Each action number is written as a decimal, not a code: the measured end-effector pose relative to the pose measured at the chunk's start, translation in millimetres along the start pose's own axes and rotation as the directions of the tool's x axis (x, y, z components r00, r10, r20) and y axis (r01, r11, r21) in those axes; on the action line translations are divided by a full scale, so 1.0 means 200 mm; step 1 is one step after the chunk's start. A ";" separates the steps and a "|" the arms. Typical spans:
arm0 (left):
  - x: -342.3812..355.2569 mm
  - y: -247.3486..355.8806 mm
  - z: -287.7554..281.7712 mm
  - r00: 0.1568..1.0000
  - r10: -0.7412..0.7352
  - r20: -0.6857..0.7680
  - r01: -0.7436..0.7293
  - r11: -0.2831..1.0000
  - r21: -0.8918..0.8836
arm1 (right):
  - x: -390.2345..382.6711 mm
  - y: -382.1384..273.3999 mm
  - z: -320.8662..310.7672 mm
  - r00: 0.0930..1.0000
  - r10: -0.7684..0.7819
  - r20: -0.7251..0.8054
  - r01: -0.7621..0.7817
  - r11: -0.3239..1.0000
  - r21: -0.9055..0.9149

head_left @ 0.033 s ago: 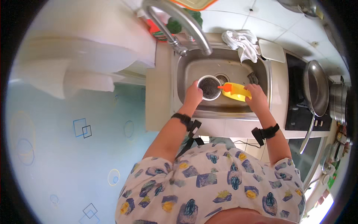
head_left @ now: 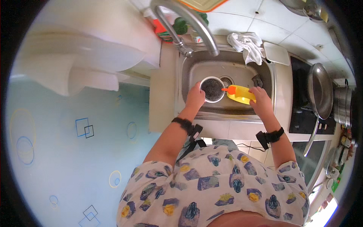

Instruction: The person takes a bag of meat from the refrigerator, places it on the counter, and then washes a tray and a knife in the sink with water and a cloth. They then clean the sink area with a spray bottle and cloth before taking the meat out of the bag and washing it under the faucet.

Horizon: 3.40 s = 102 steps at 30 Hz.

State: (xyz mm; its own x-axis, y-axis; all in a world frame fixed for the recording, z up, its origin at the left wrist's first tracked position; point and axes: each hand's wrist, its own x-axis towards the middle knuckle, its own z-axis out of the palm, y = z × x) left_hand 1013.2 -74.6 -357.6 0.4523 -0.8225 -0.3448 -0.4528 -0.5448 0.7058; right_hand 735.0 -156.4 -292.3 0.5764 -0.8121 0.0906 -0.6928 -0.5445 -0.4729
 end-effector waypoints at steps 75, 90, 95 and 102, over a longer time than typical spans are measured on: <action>0.14 0.17 -0.08 0.971 0.175 -0.162 -0.232 0.853 -0.467 | -0.80 0.65 0.14 0.621 0.745 0.242 -0.478 0.116 0.870; 0.62 0.42 -0.24 0.972 -0.205 -0.117 -0.009 0.462 -0.887 | -0.26 0.22 0.01 0.921 0.188 0.341 -0.249 -0.387 0.888; 0.55 0.33 0.06 0.985 -0.172 0.021 0.039 0.102 -0.994 | -0.05 0.08 0.15 0.858 0.124 0.498 -0.367 -0.530 0.765; 0.20 0.65 0.35 0.982 -0.147 -0.122 -0.087 0.223 -0.971 | 0.14 0.01 0.17 0.825 0.171 0.539 -0.305 -0.668 0.679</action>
State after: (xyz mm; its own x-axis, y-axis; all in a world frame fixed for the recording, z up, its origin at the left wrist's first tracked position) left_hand 918.0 -189.7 -322.9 0.6041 -0.7074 -0.3671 0.6056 0.1081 0.7884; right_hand 764.2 -172.7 -321.2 0.5906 -0.6500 -0.4783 0.5809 0.7538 -0.3071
